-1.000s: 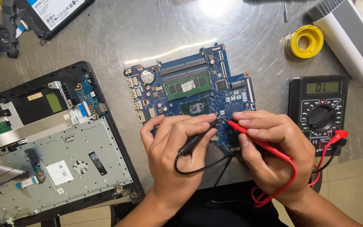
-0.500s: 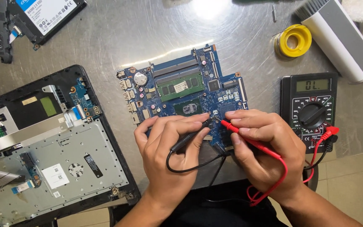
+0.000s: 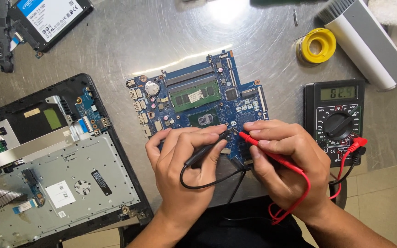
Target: Testing laptop motherboard circuits using a digital multimeter to diagnose faults.
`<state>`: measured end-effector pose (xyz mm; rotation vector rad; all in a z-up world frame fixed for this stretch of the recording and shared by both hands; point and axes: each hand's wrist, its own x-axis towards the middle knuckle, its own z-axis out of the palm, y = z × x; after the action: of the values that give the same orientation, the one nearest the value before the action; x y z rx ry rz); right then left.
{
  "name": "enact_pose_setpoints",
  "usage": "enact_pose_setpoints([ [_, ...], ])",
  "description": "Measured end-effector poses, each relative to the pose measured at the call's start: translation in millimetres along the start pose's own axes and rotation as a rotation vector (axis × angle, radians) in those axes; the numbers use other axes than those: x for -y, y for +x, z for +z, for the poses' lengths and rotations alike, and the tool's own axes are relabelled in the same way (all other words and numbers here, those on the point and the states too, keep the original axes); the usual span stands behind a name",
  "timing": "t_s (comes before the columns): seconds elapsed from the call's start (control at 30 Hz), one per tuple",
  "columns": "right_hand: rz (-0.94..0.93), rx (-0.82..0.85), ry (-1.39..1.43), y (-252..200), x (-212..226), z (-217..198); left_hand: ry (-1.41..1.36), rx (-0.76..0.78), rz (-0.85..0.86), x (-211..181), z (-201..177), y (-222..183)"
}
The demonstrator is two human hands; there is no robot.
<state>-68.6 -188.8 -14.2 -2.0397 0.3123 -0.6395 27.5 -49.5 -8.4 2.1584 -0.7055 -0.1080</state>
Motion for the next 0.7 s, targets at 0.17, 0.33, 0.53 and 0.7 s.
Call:
enact_pose_setpoints([
  [0.17,-0.055,0.024,0.024,0.3,-1.5,-0.7,0.002,0.006,0.001,-1.3,0.0,1.2],
  [0.33,-0.123,0.029,0.007,0.0,-2.0,-2.3,0.011,0.011,-0.004,-6.6,0.0,1.8],
  [0.53,-0.128,0.035,0.043,-0.7,-4.8,-5.1,0.045,-0.008,-0.014,-3.0,5.5,-0.8],
  [0.7,-0.132,0.032,0.055,-0.3,-4.9,-5.4,0.058,-0.008,-0.013,-3.7,5.6,-1.4],
])
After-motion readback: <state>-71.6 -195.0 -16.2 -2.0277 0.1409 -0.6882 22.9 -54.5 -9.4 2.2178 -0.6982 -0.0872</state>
